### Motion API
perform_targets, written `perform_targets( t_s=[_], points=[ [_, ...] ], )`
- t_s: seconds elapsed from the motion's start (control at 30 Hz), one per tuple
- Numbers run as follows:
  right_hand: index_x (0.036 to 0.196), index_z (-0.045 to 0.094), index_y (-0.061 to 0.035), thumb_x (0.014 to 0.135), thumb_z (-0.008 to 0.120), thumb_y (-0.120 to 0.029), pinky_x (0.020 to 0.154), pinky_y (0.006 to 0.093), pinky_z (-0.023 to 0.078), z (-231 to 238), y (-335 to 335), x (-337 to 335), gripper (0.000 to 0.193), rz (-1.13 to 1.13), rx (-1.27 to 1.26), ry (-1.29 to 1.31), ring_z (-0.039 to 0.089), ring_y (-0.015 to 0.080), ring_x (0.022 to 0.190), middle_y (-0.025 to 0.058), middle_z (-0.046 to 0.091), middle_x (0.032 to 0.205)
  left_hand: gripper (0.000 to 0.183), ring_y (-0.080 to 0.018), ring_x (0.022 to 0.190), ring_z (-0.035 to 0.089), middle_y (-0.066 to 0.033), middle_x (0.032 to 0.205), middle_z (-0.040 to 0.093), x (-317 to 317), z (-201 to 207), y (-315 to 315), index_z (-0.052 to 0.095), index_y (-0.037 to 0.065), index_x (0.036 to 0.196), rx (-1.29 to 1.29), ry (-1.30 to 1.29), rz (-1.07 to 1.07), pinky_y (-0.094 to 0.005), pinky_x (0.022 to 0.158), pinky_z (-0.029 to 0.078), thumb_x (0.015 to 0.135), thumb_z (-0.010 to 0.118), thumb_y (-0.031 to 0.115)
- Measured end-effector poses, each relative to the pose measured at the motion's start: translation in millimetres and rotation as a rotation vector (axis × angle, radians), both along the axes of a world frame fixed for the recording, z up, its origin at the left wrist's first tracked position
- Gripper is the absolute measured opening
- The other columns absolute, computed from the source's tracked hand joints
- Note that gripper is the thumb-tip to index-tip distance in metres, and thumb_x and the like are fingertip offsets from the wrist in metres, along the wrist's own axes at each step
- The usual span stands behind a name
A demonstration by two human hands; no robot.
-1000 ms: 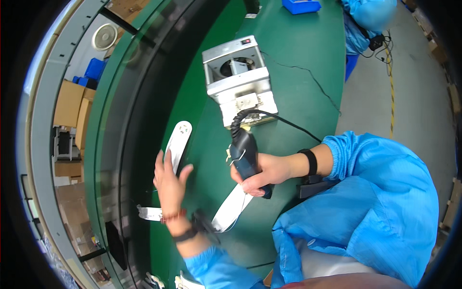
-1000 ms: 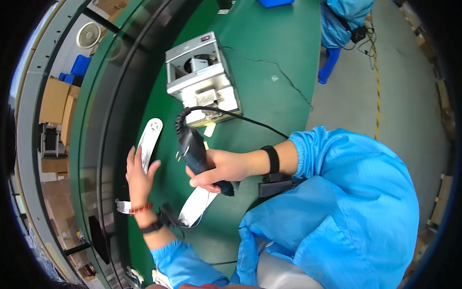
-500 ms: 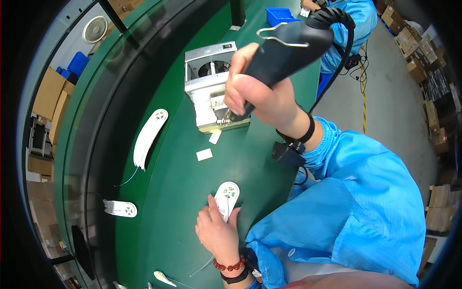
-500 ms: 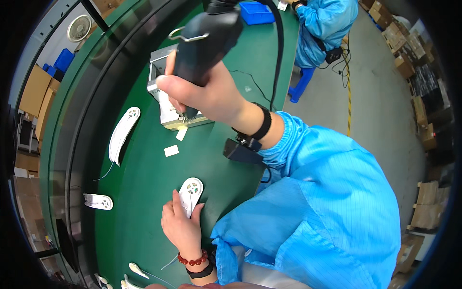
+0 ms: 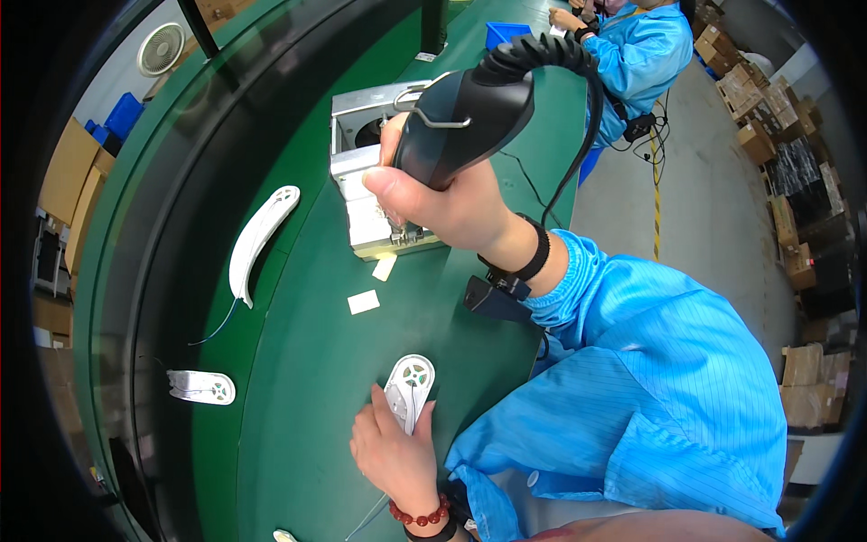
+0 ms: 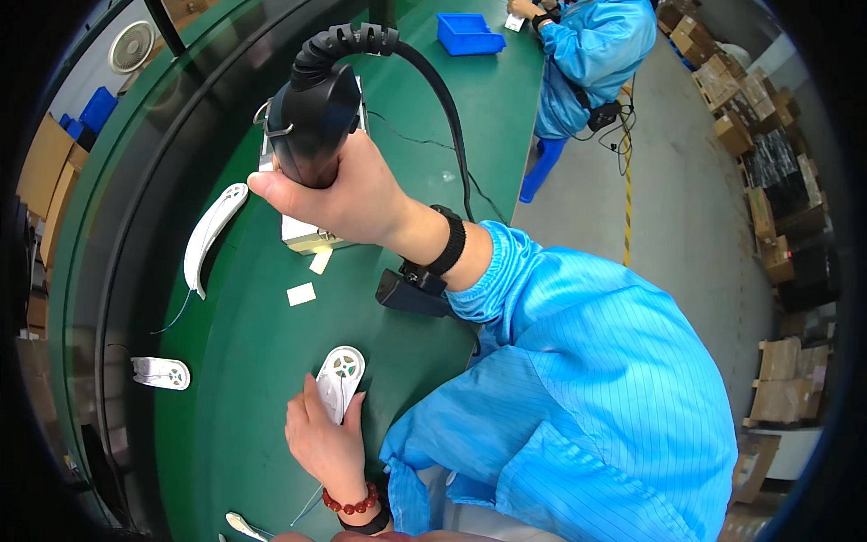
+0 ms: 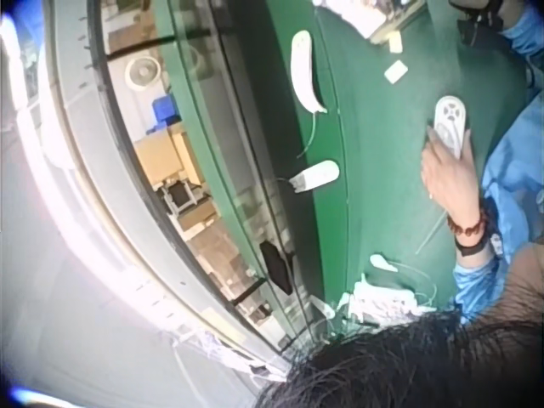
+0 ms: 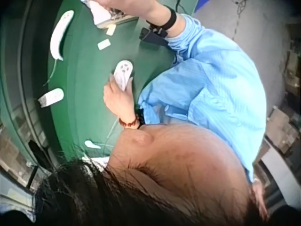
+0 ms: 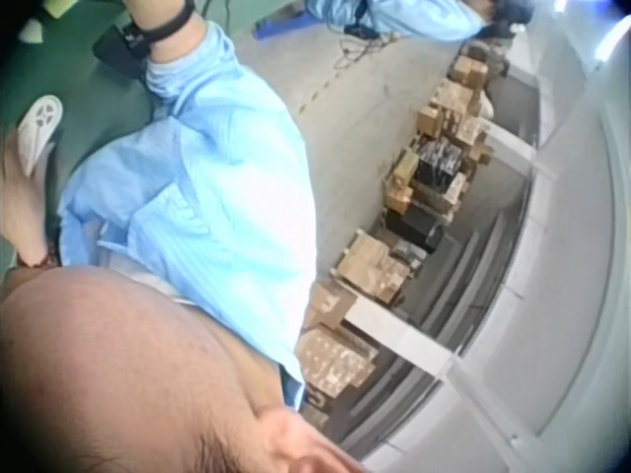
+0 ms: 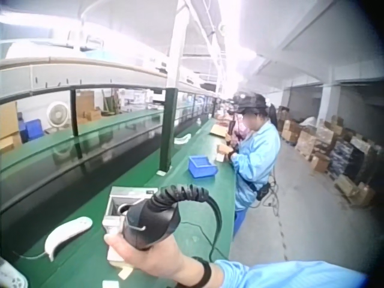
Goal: Using an electric screwdriver and a dispenser machine to assemble electronic or plastic housing components.
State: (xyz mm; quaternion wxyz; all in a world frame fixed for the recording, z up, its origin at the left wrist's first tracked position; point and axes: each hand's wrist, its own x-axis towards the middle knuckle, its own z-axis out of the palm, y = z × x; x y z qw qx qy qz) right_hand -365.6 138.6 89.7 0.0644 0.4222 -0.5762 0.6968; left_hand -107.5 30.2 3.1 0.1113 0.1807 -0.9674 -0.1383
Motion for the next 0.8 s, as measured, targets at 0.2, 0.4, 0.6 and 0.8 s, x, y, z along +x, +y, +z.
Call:
perform_targets(
  t_s=[0.2, 0.4, 0.6, 0.8],
  points=[
    [0.094, 0.051, -0.004, 0.09, 0.064, -0.002, 0.052, 0.0238, 0.043, -4, -4, -2, 0.014, 0.05, -0.055, -0.08, 0.056, 0.0077, 0.057, 0.0012, 0.056, 0.065, 0.075, -0.0284, 0.092, 0.061, -0.009, 0.104, 0.061, 0, -3, -2, 0.059, 0.003, 0.128, -0.048, 0.019, -0.023, -0.0409, 0.077, 0.047, 0.067, 0.085, 0.039],
    [0.093, 0.051, -0.0041, 0.09, 0.064, -0.002, 0.051, 0.0243, 0.043, -8, -3, -4, 0.014, 0.018, -0.015, -0.065, 0.056, 0.0081, 0.056, 0.0014, 0.056, 0.064, 0.076, -0.0282, 0.089, 0.06, -0.0087, 0.103, 0.06, 3, 0, -2, 0.059, 0.003, 0.128, -0.05, 0.024, -0.029, -0.041, 0.076, 0.047, 0.067, 0.085, 0.04],
    [0.075, 0.057, -0.0054, 0.088, 0.073, -0.013, 0.049, 0.0223, 0.037, -6, -15, 5, 0.022, -0.022, -0.143, -0.2, 0.046, 0.0031, 0.055, -0.0059, 0.051, 0.061, 0.076, -0.0286, 0.089, 0.06, -0.0097, 0.105, 0.061, 7, 0, -1, 0.059, 0.002, 0.128, -0.061, 0.005, -0.015, -0.041, 0.076, 0.047, 0.07, 0.082, 0.045],
    [0.08, 0.052, -0.0049, 0.093, 0.063, -0.017, 0.051, 0.028, 0.044, 0, -9, -2, 0.021, 0.063, 0.066, -0.229, 0.053, 0.012, 0.051, 0.0037, 0.055, 0.059, 0.07, -0.0333, 0.087, 0.059, -0.0123, 0.101, 0.06, 3, -3, -4, 0.058, 0.002, 0.127, -0.054, 0.104, -0.05, -0.043, 0.075, 0.048, 0.074, 0.08, 0.042]
  ],
)
